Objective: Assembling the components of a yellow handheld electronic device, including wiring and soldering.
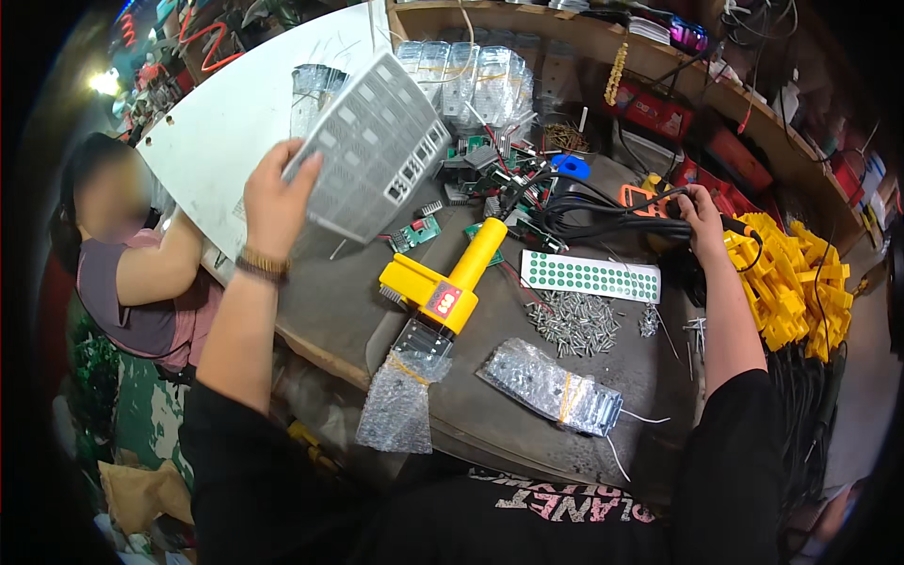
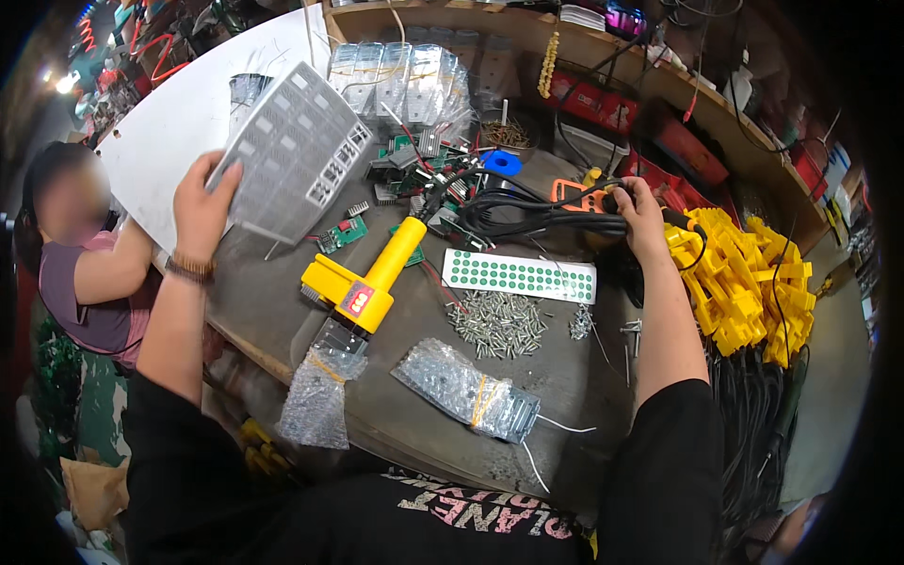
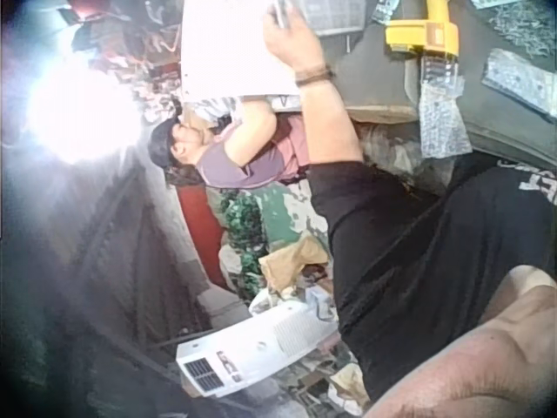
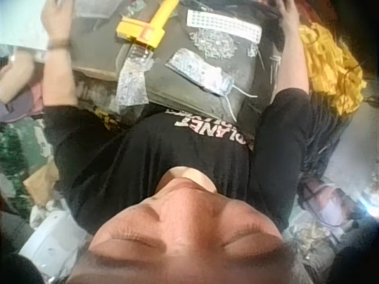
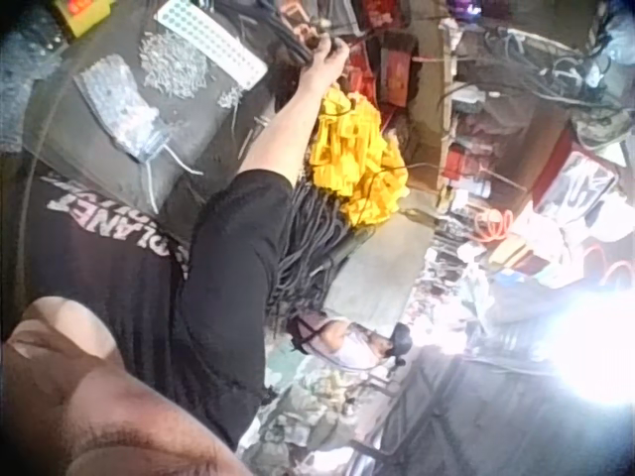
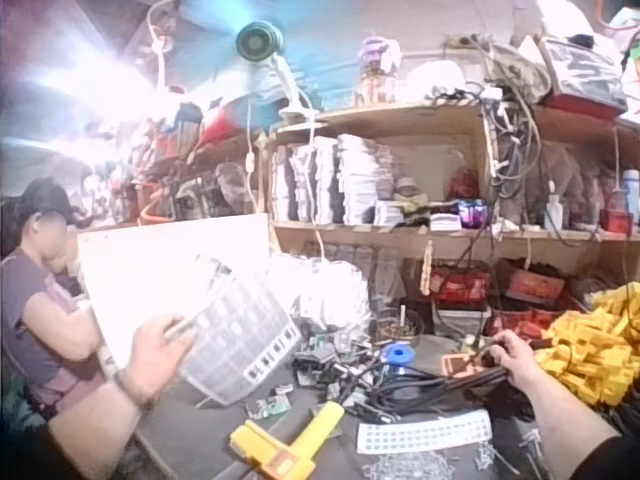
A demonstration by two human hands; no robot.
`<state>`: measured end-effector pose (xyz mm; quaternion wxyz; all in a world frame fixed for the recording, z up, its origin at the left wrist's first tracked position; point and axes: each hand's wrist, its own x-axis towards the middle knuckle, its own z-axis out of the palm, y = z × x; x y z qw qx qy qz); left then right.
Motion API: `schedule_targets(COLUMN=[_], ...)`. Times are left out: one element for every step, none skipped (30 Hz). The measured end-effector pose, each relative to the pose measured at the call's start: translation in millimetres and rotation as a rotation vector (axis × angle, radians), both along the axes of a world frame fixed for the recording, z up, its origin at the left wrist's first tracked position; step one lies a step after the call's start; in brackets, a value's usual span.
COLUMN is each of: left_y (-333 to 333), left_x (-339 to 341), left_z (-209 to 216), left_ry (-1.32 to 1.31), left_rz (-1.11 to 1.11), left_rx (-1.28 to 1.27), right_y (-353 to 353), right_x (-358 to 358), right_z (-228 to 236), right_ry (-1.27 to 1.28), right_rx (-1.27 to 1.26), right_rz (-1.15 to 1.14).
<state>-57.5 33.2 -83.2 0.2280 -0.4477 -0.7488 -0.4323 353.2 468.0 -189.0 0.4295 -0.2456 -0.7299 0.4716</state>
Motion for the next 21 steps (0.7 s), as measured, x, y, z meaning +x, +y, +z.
schedule_targets(left_y=[-1, 6, 7, 18, 17, 7, 9, -7, -16, -33, -48, -56, -62, -60, -60, -62, -61, -61, -61, -61, -64], left_x=[-28, -56, -70, -42, -21, 3, 46, 85, 131, 167, 191, 197, 198, 196, 192, 187, 178, 170, 159, 142, 129], left_z=[-4, -16, -21, -26, -28, -29, -47, -67, -61, -69, -78, -86, -98, -105, -107, -104, -104, -98, -94, -95, -100], left_ry=[0.001, 0.042, 0.085, 0.264, 0.359, 0.454, 0.325, 0.358, 0.179, 0.212, 0.241, 0.232, 0.216, 0.205, 0.151, 0.144, 0.134, 0.121, 0.110, 0.193, 0.169], left_rz=[0.024, 0.113, 0.201, 0.553, 0.374, 0.206, -0.010, -0.188, -0.393, -0.323, -0.253, -0.243, -0.225, -0.230, -0.250, -0.274, -0.308, -0.322, -0.337, -0.425, -0.455], left_rx=[0.003, -0.049, -0.103, -0.288, -0.235, -0.191, -0.185, -0.245, -0.399, -0.557, -0.710, -0.712, -0.721, -0.720, -0.686, -0.666, -0.641, -0.646, -0.652, -0.584, -0.567], right_y=[-3, -2, 0, 6, 9, 5, 8, 5, 4, 4, 3, -2, -6, -7, -2, 3, 8, 7, 4, 7, 5], right_x=[-9, -10, -11, -1, 4, 2, 12, 15, 15, 15, 13, 8, 5, 7, 7, 6, 5, 5, 6, 7, 5], right_z=[1, 1, -2, -4, -6, -6, -9, -8, -7, -7, -3, 0, 2, 3, -2, -5, -9, -9, -8, -8, -6], right_ry=[-0.006, -0.016, -0.015, -0.018, -0.019, -0.015, -0.032, -0.023, -0.013, -0.020, -0.023, -0.007, 0.005, -0.002, -0.018, -0.045, -0.079, -0.067, -0.052, -0.058, -0.059], right_rx=[0.000, 0.007, 0.012, 0.008, 0.002, -0.014, -0.019, 0.004, 0.031, 0.016, 0.018, 0.004, -0.009, 0.023, 0.086, 0.098, 0.114, 0.099, 0.084, 0.113, 0.138], right_rz=[0.001, 0.003, 0.011, -0.011, -0.025, -0.030, -0.055, -0.049, -0.041, -0.042, -0.035, -0.021, -0.015, -0.037, -0.064, -0.072, -0.089, -0.095, -0.105, -0.111, -0.108])
